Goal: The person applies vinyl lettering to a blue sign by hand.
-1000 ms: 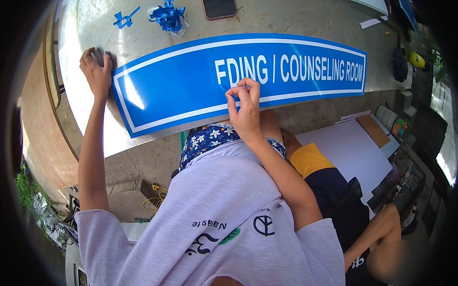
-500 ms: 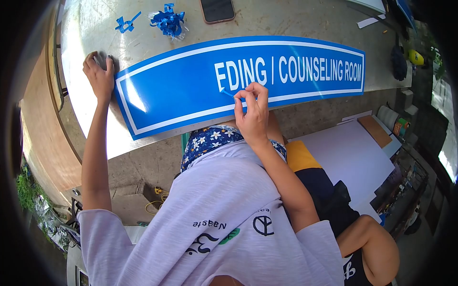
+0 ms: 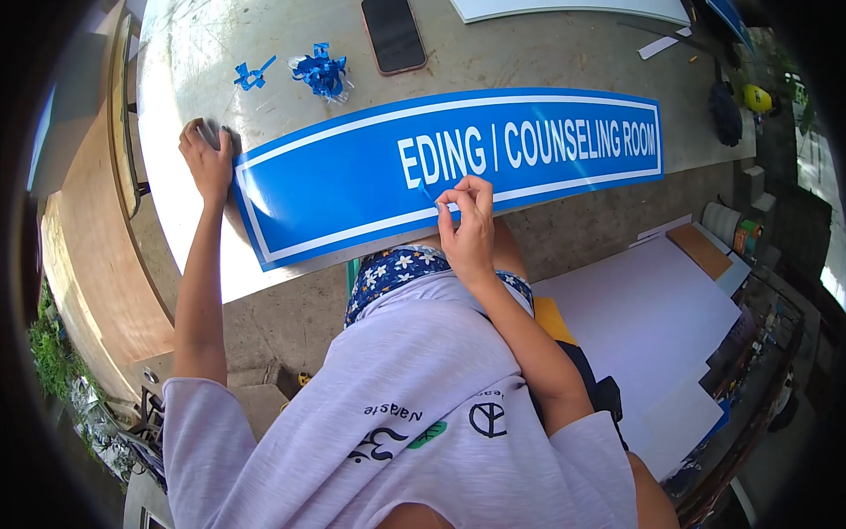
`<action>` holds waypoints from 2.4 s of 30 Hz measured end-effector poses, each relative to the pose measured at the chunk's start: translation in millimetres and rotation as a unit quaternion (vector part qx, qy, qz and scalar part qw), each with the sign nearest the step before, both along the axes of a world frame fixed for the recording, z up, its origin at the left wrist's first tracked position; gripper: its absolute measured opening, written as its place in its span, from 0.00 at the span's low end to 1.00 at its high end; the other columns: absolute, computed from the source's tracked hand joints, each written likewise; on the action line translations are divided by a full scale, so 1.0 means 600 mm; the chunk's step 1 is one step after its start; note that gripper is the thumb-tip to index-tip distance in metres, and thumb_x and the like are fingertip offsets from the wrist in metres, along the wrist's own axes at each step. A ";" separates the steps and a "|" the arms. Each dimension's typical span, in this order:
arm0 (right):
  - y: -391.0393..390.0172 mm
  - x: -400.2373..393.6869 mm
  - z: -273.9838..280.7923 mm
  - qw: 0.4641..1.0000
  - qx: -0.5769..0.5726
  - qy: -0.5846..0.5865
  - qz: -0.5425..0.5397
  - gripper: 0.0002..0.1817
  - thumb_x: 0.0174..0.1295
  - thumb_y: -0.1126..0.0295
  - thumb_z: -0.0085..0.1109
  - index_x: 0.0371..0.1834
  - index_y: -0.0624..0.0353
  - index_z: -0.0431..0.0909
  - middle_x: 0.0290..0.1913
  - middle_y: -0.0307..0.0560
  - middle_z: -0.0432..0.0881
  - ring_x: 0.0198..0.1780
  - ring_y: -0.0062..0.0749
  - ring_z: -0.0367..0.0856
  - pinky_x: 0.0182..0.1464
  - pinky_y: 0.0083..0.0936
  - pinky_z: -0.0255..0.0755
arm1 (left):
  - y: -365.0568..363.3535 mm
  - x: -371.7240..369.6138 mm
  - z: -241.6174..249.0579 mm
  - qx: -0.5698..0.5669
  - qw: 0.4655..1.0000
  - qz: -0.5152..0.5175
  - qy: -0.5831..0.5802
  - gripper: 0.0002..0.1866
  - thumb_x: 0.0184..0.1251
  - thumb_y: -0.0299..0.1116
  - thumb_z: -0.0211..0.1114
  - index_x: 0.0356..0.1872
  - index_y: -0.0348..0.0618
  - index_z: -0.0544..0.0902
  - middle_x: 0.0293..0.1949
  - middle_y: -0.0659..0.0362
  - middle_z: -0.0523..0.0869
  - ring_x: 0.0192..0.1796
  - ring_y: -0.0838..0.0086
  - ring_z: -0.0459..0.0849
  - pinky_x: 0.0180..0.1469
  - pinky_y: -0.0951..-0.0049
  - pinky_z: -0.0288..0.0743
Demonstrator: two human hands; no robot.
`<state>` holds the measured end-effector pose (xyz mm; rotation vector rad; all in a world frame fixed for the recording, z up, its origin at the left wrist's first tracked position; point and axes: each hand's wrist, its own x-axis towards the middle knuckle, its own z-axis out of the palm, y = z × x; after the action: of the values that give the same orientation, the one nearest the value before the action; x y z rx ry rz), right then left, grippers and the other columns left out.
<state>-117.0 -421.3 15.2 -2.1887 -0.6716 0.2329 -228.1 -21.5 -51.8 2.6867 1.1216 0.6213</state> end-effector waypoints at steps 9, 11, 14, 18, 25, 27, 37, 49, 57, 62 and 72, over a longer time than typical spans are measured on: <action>-0.016 0.024 0.036 0.984 0.134 0.083 -0.078 0.05 0.61 0.75 0.60 0.38 0.64 0.80 0.53 0.47 0.67 0.45 0.29 0.73 0.47 0.25 0.70 | -0.001 -0.006 0.006 -0.063 0.996 -0.010 -0.055 0.29 0.62 0.40 0.61 0.60 0.34 0.67 0.58 0.47 0.71 0.62 0.54 0.67 0.66 0.58 0.61; -0.019 0.035 0.036 0.953 0.239 0.162 -0.093 0.07 0.63 0.73 0.60 0.42 0.63 0.80 0.54 0.46 0.67 0.47 0.27 0.71 0.50 0.23 0.69 | 0.010 -0.009 -0.003 -0.174 0.973 0.003 -0.149 0.26 0.66 0.39 0.59 0.61 0.34 0.66 0.58 0.44 0.69 0.63 0.56 0.68 0.67 0.61 0.61; -0.023 0.037 0.076 0.943 0.279 0.162 -0.079 0.08 0.63 0.73 0.61 0.42 0.63 0.79 0.54 0.46 0.67 0.48 0.27 0.71 0.51 0.24 0.69 | 0.003 -0.009 0.029 -0.147 0.970 -0.023 -0.194 0.22 0.69 0.34 0.58 0.60 0.36 0.68 0.58 0.46 0.71 0.62 0.56 0.68 0.67 0.59 0.59; -0.034 0.026 0.130 0.974 0.206 0.091 -0.031 0.06 0.60 0.76 0.61 0.40 0.64 0.79 0.53 0.45 0.67 0.49 0.27 0.71 0.53 0.25 0.68 | -0.181 0.052 0.190 -0.045 0.960 -0.201 -0.188 0.16 0.60 0.25 0.65 0.50 0.43 0.76 0.50 0.53 0.78 0.55 0.56 0.75 0.70 0.48 0.54; -0.065 -0.009 0.149 0.983 0.182 0.027 -0.020 0.05 0.57 0.78 0.61 0.37 0.64 0.78 0.49 0.49 0.68 0.46 0.34 0.75 0.52 0.30 0.70 | -0.451 0.089 0.268 -0.190 0.877 -0.412 -0.159 0.14 0.51 0.35 0.76 0.40 0.51 0.85 0.41 0.63 0.82 0.51 0.68 0.76 0.69 0.51 0.54; -0.081 -0.013 0.156 0.983 0.180 0.018 -0.029 0.05 0.57 0.78 0.61 0.37 0.64 0.78 0.49 0.49 0.69 0.46 0.35 0.75 0.52 0.30 0.70 | -0.476 0.090 0.262 -0.190 0.871 -0.426 -0.157 0.14 0.51 0.35 0.75 0.40 0.51 0.85 0.41 0.63 0.82 0.51 0.68 0.76 0.70 0.51 0.53; -0.139 -0.030 0.152 0.978 0.193 -0.044 -0.071 0.05 0.55 0.80 0.60 0.35 0.66 0.78 0.46 0.51 0.71 0.45 0.37 0.76 0.49 0.29 0.71 | -0.535 0.088 0.254 -0.222 0.861 -0.442 -0.121 0.06 0.58 0.32 0.70 0.35 0.50 0.83 0.38 0.65 0.84 0.48 0.71 0.78 0.69 0.53 0.50; -0.132 -0.028 0.161 0.979 0.191 -0.030 -0.070 0.05 0.54 0.84 0.57 0.34 0.69 0.75 0.47 0.50 0.69 0.43 0.35 0.76 0.48 0.28 0.71 | -0.529 0.102 0.257 -0.236 0.857 -0.445 -0.107 0.06 0.60 0.34 0.70 0.37 0.51 0.83 0.37 0.64 0.83 0.49 0.70 0.79 0.69 0.50 0.51; -0.130 -0.031 0.145 0.977 0.186 -0.050 -0.085 0.05 0.56 0.82 0.59 0.35 0.67 0.77 0.48 0.51 0.69 0.42 0.37 0.77 0.46 0.29 0.73 | -0.535 0.092 0.255 -0.238 0.861 -0.436 -0.114 0.06 0.60 0.33 0.70 0.36 0.50 0.82 0.36 0.64 0.83 0.48 0.70 0.79 0.69 0.50 0.52; -0.126 -0.035 0.165 0.983 0.151 -0.080 -0.075 0.05 0.56 0.81 0.60 0.35 0.65 0.77 0.49 0.52 0.69 0.43 0.37 0.77 0.46 0.30 0.73 | -0.534 0.082 0.256 -0.229 0.864 -0.433 -0.118 0.05 0.62 0.30 0.68 0.36 0.49 0.81 0.37 0.64 0.83 0.48 0.71 0.80 0.68 0.51 0.53; -0.148 -0.044 0.164 0.982 0.139 -0.098 -0.081 0.29 0.56 0.81 0.58 0.65 0.58 0.69 0.63 0.56 0.59 0.39 0.29 0.71 0.48 0.28 0.70 | -0.486 0.096 0.234 -0.196 0.893 -0.388 -0.115 0.05 0.62 0.29 0.67 0.36 0.46 0.80 0.37 0.61 0.82 0.47 0.68 0.80 0.66 0.53 0.55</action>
<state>-143.2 -510.3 113.9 -1.9979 -0.5899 -0.1557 -170.5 -313.3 88.4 2.3277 0.0463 0.4700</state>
